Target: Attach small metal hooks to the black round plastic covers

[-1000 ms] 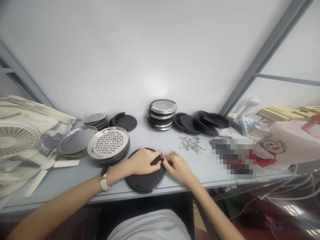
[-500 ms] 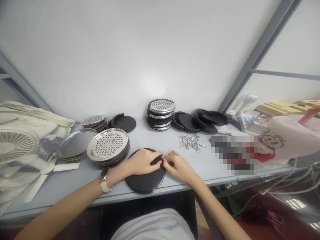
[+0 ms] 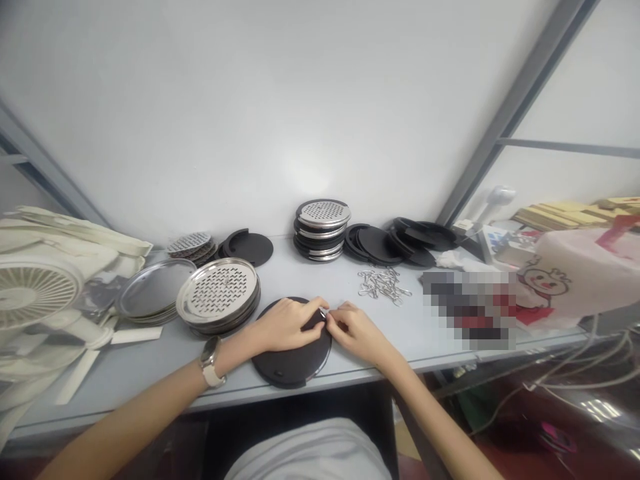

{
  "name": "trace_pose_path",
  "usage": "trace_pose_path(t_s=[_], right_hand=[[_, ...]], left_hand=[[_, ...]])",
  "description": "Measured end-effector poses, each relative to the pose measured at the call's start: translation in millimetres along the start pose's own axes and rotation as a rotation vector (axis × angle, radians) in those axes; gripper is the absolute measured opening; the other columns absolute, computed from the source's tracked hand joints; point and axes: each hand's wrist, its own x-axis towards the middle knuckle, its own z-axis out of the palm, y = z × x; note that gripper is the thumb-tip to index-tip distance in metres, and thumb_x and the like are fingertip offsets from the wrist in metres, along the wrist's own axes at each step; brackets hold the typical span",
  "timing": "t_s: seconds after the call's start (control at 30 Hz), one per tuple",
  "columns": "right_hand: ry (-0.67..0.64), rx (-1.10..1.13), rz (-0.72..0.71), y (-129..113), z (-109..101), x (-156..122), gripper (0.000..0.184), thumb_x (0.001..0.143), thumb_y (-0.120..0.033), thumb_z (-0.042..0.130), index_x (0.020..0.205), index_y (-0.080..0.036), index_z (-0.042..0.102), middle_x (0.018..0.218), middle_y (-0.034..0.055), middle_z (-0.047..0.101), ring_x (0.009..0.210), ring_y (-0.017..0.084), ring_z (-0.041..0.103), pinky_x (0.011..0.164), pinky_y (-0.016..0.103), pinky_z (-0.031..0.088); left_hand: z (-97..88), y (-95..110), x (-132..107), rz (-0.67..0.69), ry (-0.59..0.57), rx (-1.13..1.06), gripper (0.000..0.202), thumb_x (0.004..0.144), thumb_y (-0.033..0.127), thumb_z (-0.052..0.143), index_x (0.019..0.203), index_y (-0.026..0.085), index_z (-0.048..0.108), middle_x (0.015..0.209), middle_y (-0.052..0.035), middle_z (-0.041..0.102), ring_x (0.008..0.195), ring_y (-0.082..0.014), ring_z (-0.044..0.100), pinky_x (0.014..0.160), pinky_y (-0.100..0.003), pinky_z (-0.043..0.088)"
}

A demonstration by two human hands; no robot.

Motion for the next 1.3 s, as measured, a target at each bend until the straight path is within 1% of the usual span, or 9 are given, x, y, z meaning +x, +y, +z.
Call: trace_pose_path(t_s=[0.17,0.33,0.63,0.93,1.07,1.3], right_hand=[[-0.004,0.000,-0.012,0.4,-1.1,-0.9,0.035,0.096,-0.023,0.040,0.062,-0.020,0.046,0.058,0.0001,0.052,0.065,0.017,0.052,0.065,0.029,0.040],[-0.011,0.004,-0.024,0.8,-1.1,-2.1,0.032,0.095,-0.023,0.042,0.064,-0.020,0.048,0.060,0.0006,0.053,0.066,0.018,0.052,0.063,0.028,0.039],[-0.006,-0.020,-0.037,-0.2,-1.6,-1.9,0.032,0.092,-0.019,0.042,0.060,-0.021,0.041,0.057,-0.0011,0.048,0.064,0.017,0.050,0.062,0.028,0.038],[0.018,0.011,-0.020,-0.9,-1.0,-1.6,0.031,0.092,-0.019,0.043,0.061,-0.020,0.047,0.058,0.0000,0.052,0.064,0.017,0.051,0.062,0.029,0.039],[0.012,0.016,-0.020,-1.6,-1.8,-1.2,0.032,0.092,-0.018,0.042,0.061,-0.021,0.046,0.057,-0.0008,0.050,0.063,0.017,0.051,0.063,0.029,0.039],[0.002,0.001,-0.017,-0.6,-1.9,-1.2,0.033,0.094,-0.021,0.041,0.061,-0.020,0.046,0.058,-0.0006,0.051,0.064,0.017,0.052,0.065,0.029,0.040]], left_hand=[[-0.7,1.1,-0.1,-0.044,0.006,0.010,0.030,0.090,0.035,0.050,0.116,0.021,0.046,0.077,-0.0024,0.068,0.073,-0.0256,0.068,0.062,-0.029,0.046],[-1.2,0.5,-0.5,-0.028,0.004,0.015,0.023,0.091,0.036,0.049,0.106,0.020,0.048,0.077,-0.0027,0.068,0.072,-0.0249,0.068,0.060,-0.029,0.044],[-0.3,-1.0,-0.2,-0.006,-0.003,0.043,0.019,0.091,0.036,0.048,0.101,0.019,0.049,0.074,-0.0029,0.066,0.069,-0.0233,0.067,0.057,-0.028,0.042],[-0.9,-1.6,-0.2,0.001,-0.003,0.054,0.018,0.091,0.036,0.048,0.098,0.019,0.048,0.073,-0.0025,0.066,0.067,-0.0229,0.066,0.055,-0.027,0.040],[-0.5,-1.8,0.0,0.020,0.007,0.058,0.017,0.091,0.035,0.048,0.096,0.019,0.048,0.073,-0.0027,0.066,0.067,-0.0227,0.066,0.055,-0.028,0.040],[-1.3,0.9,-0.2,-0.012,-0.017,0.052,0.017,0.090,0.035,0.047,0.097,0.019,0.049,0.073,-0.0035,0.066,0.067,-0.0226,0.066,0.057,-0.027,0.042]])
